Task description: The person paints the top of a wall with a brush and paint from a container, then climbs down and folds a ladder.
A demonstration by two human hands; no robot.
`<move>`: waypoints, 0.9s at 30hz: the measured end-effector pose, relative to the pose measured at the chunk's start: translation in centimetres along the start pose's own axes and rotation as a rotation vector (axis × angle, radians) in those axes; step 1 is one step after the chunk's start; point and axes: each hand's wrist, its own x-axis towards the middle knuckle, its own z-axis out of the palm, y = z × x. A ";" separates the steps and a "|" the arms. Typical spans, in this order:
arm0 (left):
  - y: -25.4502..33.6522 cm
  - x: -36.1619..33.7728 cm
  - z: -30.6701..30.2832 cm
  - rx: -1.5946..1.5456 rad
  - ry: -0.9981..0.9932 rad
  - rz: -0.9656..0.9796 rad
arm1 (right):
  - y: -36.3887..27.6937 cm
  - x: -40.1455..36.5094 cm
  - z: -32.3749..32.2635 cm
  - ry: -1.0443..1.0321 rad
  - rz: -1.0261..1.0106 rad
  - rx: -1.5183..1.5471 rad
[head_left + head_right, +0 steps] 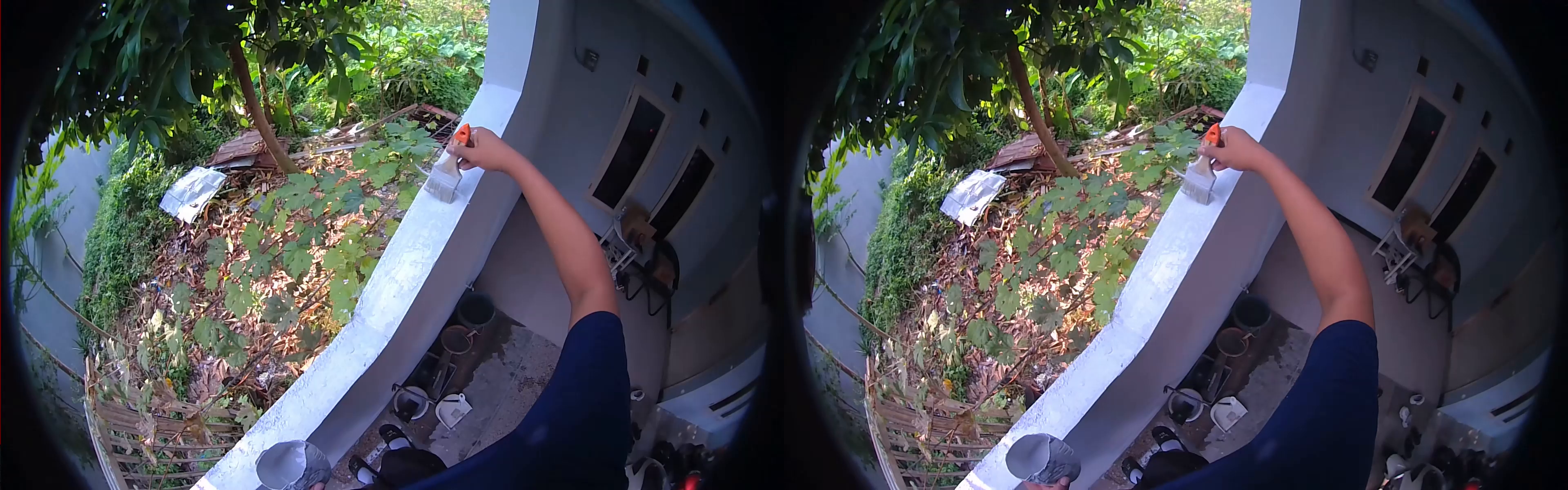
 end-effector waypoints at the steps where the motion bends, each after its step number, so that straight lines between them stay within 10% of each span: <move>1: -0.4 -0.2 0.3 -0.013 0.064 0.075 | 0.1 0.6 -1.0 -0.005 -0.001 0.005; 6: -2.6 -1.9 2.4 -0.146 0.219 0.107 | 0.1 3.6 -5.7 0.286 -0.238 -0.667; 13: -4.9 -3.4 3.1 0.013 0.143 -0.039 | 0.7 5.5 -8.3 0.585 -0.395 -0.840; 18: -5.8 -3.3 4.0 -0.072 0.257 -0.013 | 2.0 3.6 -7.4 0.438 -0.233 -0.964; 27: -1.7 -1.4 2.6 -0.020 0.274 0.070 | -0.9 -5.0 -0.7 -0.028 -0.100 -0.214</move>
